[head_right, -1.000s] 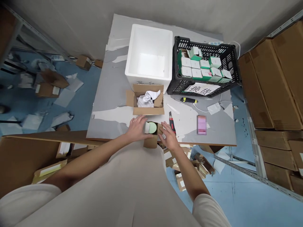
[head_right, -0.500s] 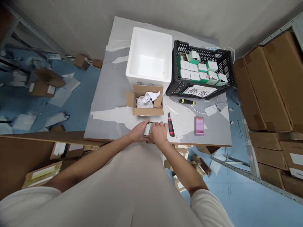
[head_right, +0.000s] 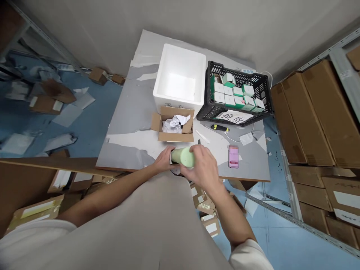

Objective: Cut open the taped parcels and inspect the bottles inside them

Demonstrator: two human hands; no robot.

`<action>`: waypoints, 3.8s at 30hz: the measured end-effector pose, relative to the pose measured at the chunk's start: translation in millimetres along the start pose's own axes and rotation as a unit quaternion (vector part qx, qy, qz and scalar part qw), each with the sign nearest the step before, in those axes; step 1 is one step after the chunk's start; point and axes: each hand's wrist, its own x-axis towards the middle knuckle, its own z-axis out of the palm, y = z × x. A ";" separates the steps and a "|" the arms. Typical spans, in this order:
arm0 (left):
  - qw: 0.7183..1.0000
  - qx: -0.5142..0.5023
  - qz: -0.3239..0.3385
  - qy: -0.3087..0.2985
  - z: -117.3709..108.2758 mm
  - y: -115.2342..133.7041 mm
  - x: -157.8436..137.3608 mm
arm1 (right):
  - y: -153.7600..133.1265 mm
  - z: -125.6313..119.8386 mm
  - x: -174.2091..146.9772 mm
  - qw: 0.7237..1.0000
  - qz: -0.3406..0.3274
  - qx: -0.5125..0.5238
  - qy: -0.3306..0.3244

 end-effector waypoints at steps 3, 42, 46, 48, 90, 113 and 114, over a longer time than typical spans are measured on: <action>1.000 -0.011 -0.027 -0.007 -2.8 -0.3 -3.5 | 7.3 -38.5 -1.4 0.998 0.005 0.035 0.056; 0.815 -0.560 -0.142 0.045 -53.5 100.2 1.8 | 67.0 9.4 122.1 0.675 0.064 0.735 -0.023; 0.825 -0.543 -0.150 0.055 -48.9 103.3 5.8 | 68.2 12.7 123.2 0.672 0.067 0.737 -0.023; 0.824 -0.543 -0.154 0.057 -49.0 103.8 5.5 | 69.2 12.4 122.2 0.676 0.064 0.733 -0.025; 0.927 -0.353 -0.100 0.079 -61.0 61.8 -4.0 | 84.2 -0.9 85.6 0.830 0.033 0.542 0.125; 0.997 -0.017 0.066 0.044 -9.4 11.9 -20.0 | 70.6 66.8 -13.0 0.920 0.027 0.369 0.129; 0.996 -0.017 0.064 0.055 -7.4 11.9 -19.5 | 64.6 70.1 -11.2 0.935 0.010 0.342 0.090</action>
